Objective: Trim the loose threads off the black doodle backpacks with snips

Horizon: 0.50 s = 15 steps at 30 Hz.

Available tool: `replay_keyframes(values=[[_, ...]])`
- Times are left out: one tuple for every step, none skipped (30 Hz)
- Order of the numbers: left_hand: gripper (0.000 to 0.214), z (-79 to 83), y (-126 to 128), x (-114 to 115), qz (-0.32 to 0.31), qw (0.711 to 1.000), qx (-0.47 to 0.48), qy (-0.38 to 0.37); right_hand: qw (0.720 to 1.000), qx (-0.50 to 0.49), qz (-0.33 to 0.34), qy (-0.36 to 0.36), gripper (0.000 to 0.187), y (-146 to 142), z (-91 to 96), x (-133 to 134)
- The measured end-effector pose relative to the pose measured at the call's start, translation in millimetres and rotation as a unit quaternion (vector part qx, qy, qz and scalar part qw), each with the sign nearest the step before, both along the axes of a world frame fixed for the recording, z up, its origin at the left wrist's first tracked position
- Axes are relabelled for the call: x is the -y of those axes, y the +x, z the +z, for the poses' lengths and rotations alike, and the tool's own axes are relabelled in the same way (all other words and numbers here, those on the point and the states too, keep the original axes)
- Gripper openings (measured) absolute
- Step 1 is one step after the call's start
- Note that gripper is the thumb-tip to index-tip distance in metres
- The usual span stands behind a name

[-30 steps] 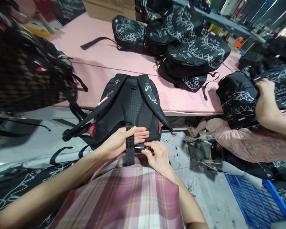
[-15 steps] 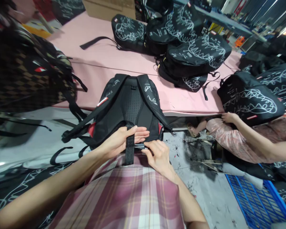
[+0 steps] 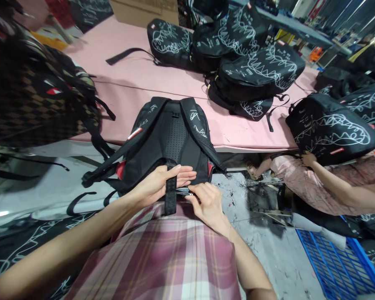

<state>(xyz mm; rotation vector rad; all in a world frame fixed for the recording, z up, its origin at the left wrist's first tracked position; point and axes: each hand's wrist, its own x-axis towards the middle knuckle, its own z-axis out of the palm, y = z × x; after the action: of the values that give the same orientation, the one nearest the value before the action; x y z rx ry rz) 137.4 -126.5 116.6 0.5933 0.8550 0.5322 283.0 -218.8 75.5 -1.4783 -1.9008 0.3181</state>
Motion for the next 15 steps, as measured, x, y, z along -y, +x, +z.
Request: replay_keyframes(values=[[0.023, 0.9, 0.3, 0.0, 0.0, 1.0, 0.0, -0.005, 1.0, 0.006, 0.0, 0.007, 0.017, -0.3, -0.5, 0.1], [0.023, 2.0, 0.7, 0.1, 0.001, 1.0, 0.001, -0.009, 1.0, 0.011, 0.0, 0.014, 0.016, -0.4, -1.0, 0.1], [0.023, 3.1, 1.0, 0.1, 0.003, 1.0, 0.002, -0.012, 1.0, 0.015, 0.001, 0.021, 0.015, -0.3, -1.3, 0.1], [0.023, 4.1, 1.3, 0.1, 0.004, 1.0, 0.003, -0.014, 0.999, 0.021, 0.003, 0.026, 0.014, -0.1, -1.5, -0.1], [0.023, 5.1, 1.7, 0.1, 0.006, 1.0, 0.004, -0.016, 0.999, 0.027, 0.006, 0.03, 0.014, 0.2, -1.6, -0.4], [0.023, 5.9, 1.9, 0.1, 0.006, 1.0, 0.005, -0.018, 0.999, 0.036, 0.009, 0.035, 0.014, 0.5, -1.4, -0.9], [0.023, 6.6, 2.2, 0.0, 0.006, 1.0, 0.006, -0.02, 0.998, 0.045, 0.01, 0.041, 0.013, 1.0, -1.1, -1.5], [0.023, 7.3, 2.3, -0.2, 0.006, 1.0, 0.006, -0.022, 0.997, 0.054, 0.01, 0.047, 0.013, 1.4, -0.7, -2.1], [0.023, 7.8, 2.4, -0.4, 0.006, 1.0, 0.006, -0.024, 0.997, 0.061, 0.01, 0.052, 0.013, 1.9, -0.2, -2.8], [0.023, 8.3, 2.4, -0.7, 0.005, 1.0, 0.006, -0.028, 0.996, 0.065, 0.009, 0.057, 0.013, 2.3, 0.4, -3.5], [0.023, 8.6, 2.4, -1.0, 0.004, 1.0, 0.005, -0.031, 0.996, 0.068, 0.009, 0.061, 0.014, 2.8, 0.9, -4.1], [0.022, 8.6, 2.3, -1.3, 0.003, 0.999, 0.005, -0.034, 0.996, 0.068, 0.01, 0.064, 0.014, 3.2, 1.4, -4.7], [0.022, 8.4, 2.1, -1.5, 0.002, 0.999, 0.007, -0.036, 0.995, 0.067, 0.012, 0.067, 0.014, 3.5, 1.8, -5.2], [0.022, 7.9, 1.9, -1.7, 0.002, 0.999, 0.011, -0.037, 0.995, 0.067, 0.013, 0.069, 0.014, 3.9, 1.9, -5.5], [0.022, 7.2, 1.6, -1.7, 0.003, 0.999, 0.017, -0.038, 0.995, 0.069, 0.014, 0.072, 0.015, 4.2, 2.0, -5.7]])
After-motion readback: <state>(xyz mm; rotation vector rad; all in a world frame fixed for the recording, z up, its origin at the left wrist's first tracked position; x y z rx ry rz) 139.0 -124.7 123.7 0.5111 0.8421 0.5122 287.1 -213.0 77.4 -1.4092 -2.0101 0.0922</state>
